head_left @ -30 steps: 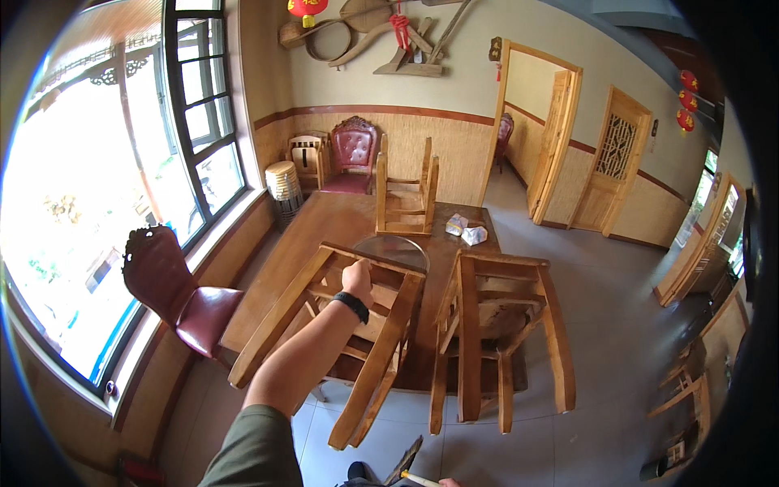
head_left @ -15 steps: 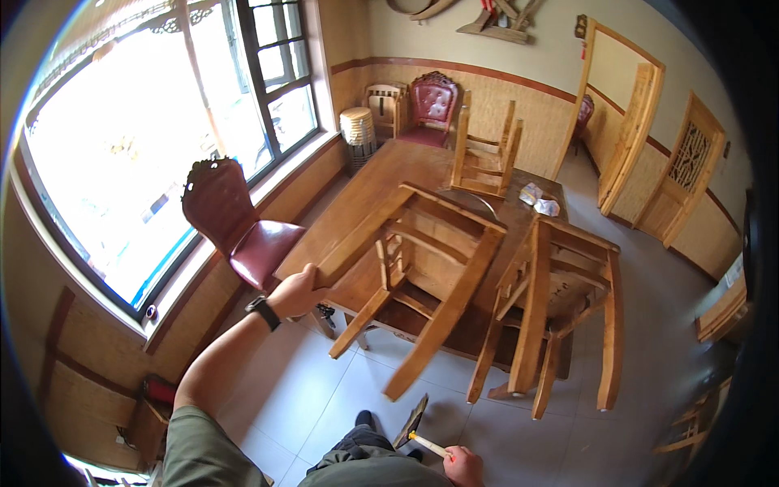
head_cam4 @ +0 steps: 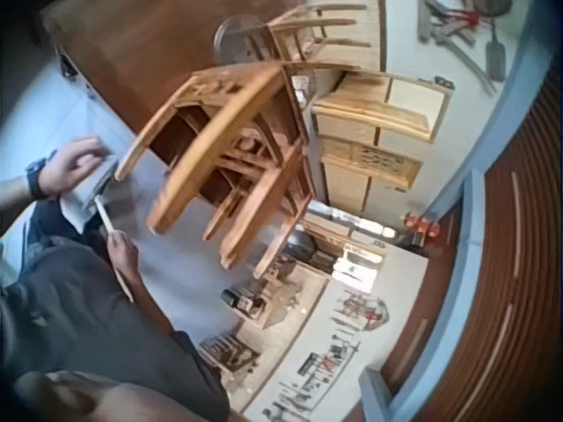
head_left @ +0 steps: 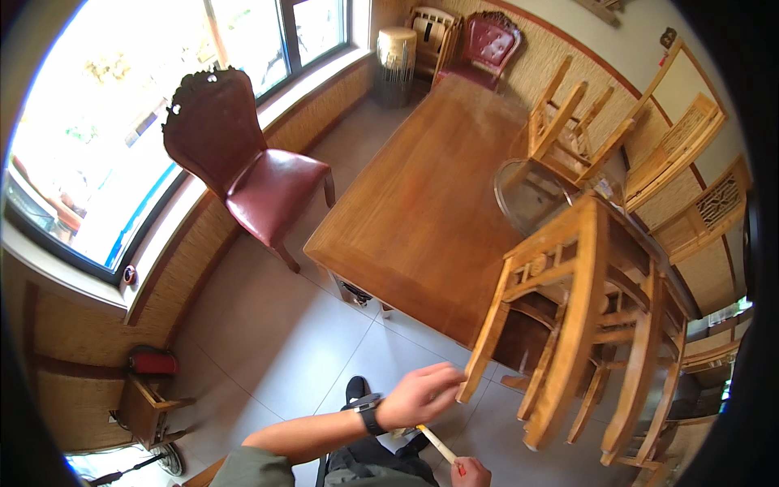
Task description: The person lifts wooden chairs onto a large wooden table by hand and then uses a broom to sweep the tiled floor around and under the table.
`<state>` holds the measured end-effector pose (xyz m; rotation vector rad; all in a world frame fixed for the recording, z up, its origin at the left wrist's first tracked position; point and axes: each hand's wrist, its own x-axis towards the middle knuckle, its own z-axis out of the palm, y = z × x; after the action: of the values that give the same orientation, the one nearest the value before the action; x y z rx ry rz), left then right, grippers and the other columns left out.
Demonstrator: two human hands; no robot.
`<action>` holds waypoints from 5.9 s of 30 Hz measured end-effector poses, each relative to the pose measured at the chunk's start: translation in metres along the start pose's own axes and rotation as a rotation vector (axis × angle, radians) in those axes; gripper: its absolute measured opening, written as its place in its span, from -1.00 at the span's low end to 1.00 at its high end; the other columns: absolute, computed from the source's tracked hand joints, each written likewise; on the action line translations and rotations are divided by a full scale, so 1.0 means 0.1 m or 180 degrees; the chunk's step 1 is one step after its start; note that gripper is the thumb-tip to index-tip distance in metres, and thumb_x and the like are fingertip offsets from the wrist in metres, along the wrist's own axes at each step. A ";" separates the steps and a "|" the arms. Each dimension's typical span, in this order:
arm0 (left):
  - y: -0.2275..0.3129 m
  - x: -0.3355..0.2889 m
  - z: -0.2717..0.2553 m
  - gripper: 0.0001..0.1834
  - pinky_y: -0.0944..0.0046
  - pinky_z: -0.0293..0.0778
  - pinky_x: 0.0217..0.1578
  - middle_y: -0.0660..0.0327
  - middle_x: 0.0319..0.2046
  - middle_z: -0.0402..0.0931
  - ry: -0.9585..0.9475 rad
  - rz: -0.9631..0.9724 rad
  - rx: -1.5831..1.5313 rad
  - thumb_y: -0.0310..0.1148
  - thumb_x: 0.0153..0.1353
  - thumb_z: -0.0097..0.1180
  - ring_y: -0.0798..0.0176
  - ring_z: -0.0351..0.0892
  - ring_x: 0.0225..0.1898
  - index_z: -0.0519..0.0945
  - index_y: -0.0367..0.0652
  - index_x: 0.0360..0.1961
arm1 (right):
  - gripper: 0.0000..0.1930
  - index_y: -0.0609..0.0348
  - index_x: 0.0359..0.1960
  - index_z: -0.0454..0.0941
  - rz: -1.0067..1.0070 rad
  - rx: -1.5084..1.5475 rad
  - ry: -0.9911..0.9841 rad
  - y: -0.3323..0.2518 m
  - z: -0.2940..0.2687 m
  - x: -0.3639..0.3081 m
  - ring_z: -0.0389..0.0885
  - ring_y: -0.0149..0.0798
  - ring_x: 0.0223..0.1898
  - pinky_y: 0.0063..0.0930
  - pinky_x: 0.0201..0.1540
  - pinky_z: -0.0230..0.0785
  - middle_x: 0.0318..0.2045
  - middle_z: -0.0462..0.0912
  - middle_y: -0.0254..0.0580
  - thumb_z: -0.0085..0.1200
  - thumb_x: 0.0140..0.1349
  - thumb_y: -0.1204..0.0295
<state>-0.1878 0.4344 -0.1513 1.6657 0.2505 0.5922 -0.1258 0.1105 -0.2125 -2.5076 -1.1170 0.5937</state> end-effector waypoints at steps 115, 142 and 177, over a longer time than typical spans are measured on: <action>-0.08 2.98 -1.76 -0.42 -0.21 0.39 0.10 -0.15 0.15 0.23 0.0532 -0.0249 -0.0455 -0.20 0.10 -0.10 -0.18 0.27 0.17 0.31 -0.30 0.13 | -0.76 0.01 -0.34 0.64 0.1644 -0.0042 0.0843 1.31 -0.37 -1.36 0.60 0.09 -0.32 0.01 -0.26 0.42 -0.44 0.63 -0.05 -0.04 0.21 0.22; 2.94 1.39 3.22 -0.47 -0.02 0.15 0.18 0.15 0.22 0.24 0.0068 0.2796 0.3055 -0.04 0.40 -0.30 0.07 0.22 0.24 0.28 -0.11 0.26 | -0.94 0.12 -0.41 0.56 0.1277 0.0375 0.2411 4.16 -1.99 -3.00 0.59 -0.06 -0.51 -0.25 -0.50 0.45 -0.48 0.62 -0.19 0.11 0.05 0.50; -1.97 1.96 9.85 -0.79 0.31 0.53 -0.38 0.17 -0.42 0.60 0.0845 -0.3446 -0.0952 -0.29 0.28 0.09 0.28 0.62 -0.42 0.55 -0.25 -0.28 | -0.88 0.25 -0.43 0.57 -0.0039 0.0278 0.1773 9.54 -5.90 -0.15 0.63 -0.03 -0.45 -0.28 -0.40 0.51 -0.47 0.64 -0.06 0.15 -0.05 0.66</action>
<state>0.5148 -0.2760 -0.3735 0.9449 1.1061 0.0048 0.7512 -0.5852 -0.1374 -2.3643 -0.8667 -0.0685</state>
